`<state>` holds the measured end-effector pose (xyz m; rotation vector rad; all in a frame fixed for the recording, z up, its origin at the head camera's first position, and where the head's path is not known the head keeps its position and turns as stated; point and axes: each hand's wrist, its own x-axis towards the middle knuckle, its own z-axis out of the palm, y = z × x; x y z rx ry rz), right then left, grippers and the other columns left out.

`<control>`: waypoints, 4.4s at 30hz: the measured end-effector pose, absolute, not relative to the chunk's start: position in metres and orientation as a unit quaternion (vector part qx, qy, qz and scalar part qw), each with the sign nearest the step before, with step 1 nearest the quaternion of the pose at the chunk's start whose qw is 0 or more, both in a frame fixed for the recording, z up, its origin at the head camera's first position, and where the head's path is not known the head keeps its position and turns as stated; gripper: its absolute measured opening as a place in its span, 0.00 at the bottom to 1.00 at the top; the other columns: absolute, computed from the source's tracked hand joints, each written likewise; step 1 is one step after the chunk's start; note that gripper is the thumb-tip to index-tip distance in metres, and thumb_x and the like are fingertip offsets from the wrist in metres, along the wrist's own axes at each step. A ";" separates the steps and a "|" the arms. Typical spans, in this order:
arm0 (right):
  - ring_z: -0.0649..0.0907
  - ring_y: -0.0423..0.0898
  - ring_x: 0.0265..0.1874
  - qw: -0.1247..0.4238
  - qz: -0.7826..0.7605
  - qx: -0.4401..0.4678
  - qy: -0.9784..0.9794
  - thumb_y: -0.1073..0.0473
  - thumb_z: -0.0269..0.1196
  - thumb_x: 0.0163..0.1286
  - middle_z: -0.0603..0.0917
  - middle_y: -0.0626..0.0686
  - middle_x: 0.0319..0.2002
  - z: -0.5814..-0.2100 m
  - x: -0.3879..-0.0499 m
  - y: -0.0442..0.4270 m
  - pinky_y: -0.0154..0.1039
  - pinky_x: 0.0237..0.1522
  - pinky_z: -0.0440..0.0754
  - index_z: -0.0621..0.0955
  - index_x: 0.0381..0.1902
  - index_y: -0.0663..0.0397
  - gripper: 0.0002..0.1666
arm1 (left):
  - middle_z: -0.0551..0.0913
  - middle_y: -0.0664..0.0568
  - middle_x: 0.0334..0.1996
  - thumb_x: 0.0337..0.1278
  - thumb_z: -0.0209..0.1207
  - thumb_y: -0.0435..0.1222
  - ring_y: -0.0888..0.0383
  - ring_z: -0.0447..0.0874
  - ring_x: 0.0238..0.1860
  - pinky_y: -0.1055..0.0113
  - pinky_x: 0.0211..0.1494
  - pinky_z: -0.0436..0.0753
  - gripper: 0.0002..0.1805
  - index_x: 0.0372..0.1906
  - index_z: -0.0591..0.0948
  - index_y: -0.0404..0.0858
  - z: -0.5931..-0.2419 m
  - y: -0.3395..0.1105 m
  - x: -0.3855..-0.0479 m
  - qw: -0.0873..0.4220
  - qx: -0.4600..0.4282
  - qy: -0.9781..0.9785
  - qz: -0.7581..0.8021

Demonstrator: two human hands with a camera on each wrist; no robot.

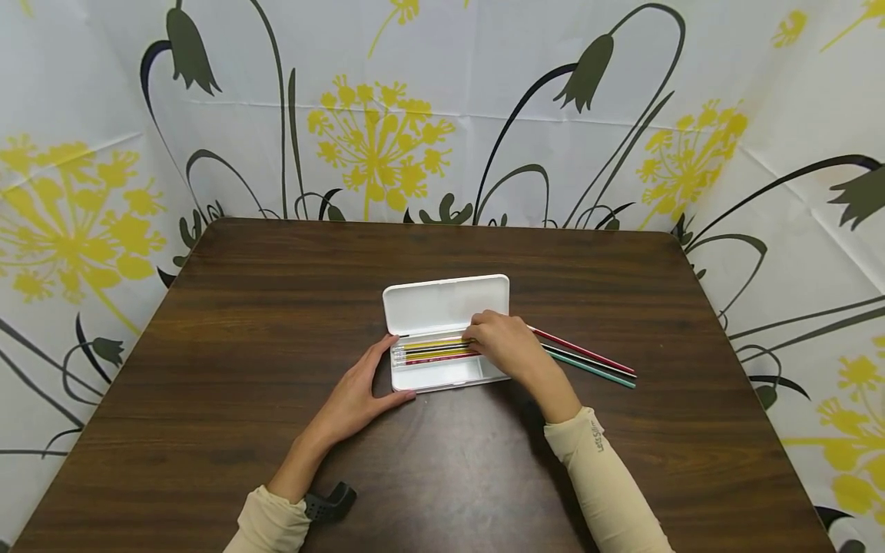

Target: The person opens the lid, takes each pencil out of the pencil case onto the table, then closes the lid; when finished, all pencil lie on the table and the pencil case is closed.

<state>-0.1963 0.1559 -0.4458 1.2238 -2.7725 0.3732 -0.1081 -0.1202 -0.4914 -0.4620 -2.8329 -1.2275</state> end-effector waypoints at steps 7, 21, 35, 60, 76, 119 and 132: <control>0.78 0.41 0.34 0.053 0.120 0.400 -0.907 0.62 0.71 0.62 0.80 0.44 0.34 -0.449 -0.198 0.157 0.39 0.33 0.79 0.90 0.40 0.43 0.10 | 0.59 0.44 0.74 0.50 0.70 0.55 0.51 0.56 0.73 0.47 0.67 0.64 0.52 0.76 0.57 0.45 -0.491 -0.121 -0.108 0.006 -0.143 -0.908 -0.395; 0.78 0.40 0.33 0.105 0.143 0.417 -0.891 0.60 0.75 0.57 0.82 0.43 0.33 -0.437 -0.192 0.165 0.37 0.32 0.78 0.90 0.39 0.45 0.10 | 0.59 0.46 0.74 0.50 0.70 0.55 0.50 0.56 0.73 0.47 0.68 0.63 0.52 0.76 0.57 0.45 -0.490 -0.121 -0.108 0.004 -0.143 -0.908 -0.394; 0.79 0.40 0.31 0.158 0.168 0.360 -0.904 0.64 0.76 0.53 0.82 0.43 0.35 -0.426 -0.179 0.257 0.42 0.28 0.78 0.89 0.39 0.48 0.15 | 0.58 0.44 0.74 0.50 0.70 0.55 0.50 0.56 0.73 0.46 0.67 0.64 0.52 0.76 0.57 0.44 -0.491 -0.120 -0.107 0.006 -0.142 -0.908 -0.394; 0.83 0.46 0.30 0.106 0.156 0.246 -0.951 0.66 0.74 0.55 0.84 0.47 0.33 -0.438 -0.172 0.351 0.50 0.30 0.80 0.89 0.39 0.53 0.12 | 0.58 0.44 0.74 0.50 0.70 0.55 0.50 0.56 0.73 0.47 0.67 0.64 0.52 0.76 0.57 0.45 -0.493 -0.120 -0.108 0.003 -0.143 -0.908 -0.395; 0.83 0.49 0.32 0.050 0.140 0.222 -0.964 0.64 0.73 0.58 0.84 0.48 0.35 -0.455 -0.186 0.346 0.56 0.34 0.79 0.88 0.41 0.54 0.12 | 0.60 0.44 0.73 0.50 0.71 0.54 0.50 0.57 0.72 0.47 0.67 0.64 0.52 0.76 0.58 0.44 -0.490 -0.121 -0.108 0.010 -0.144 -0.906 -0.399; 0.82 0.41 0.35 0.034 0.117 0.398 -0.909 0.62 0.73 0.60 0.85 0.43 0.35 -0.446 -0.200 0.159 0.40 0.36 0.81 0.89 0.40 0.45 0.10 | 0.58 0.45 0.74 0.49 0.71 0.55 0.50 0.57 0.72 0.46 0.66 0.65 0.52 0.76 0.57 0.45 -0.492 -0.121 -0.109 0.008 -0.142 -0.908 -0.394; 0.78 0.41 0.35 0.079 0.107 0.425 -0.895 0.63 0.72 0.60 0.80 0.45 0.36 -0.452 -0.198 0.160 0.37 0.30 0.78 0.89 0.42 0.45 0.12 | 0.58 0.44 0.74 0.48 0.71 0.56 0.51 0.56 0.72 0.46 0.66 0.65 0.53 0.76 0.57 0.46 -0.494 -0.121 -0.109 0.015 -0.145 -0.908 -0.392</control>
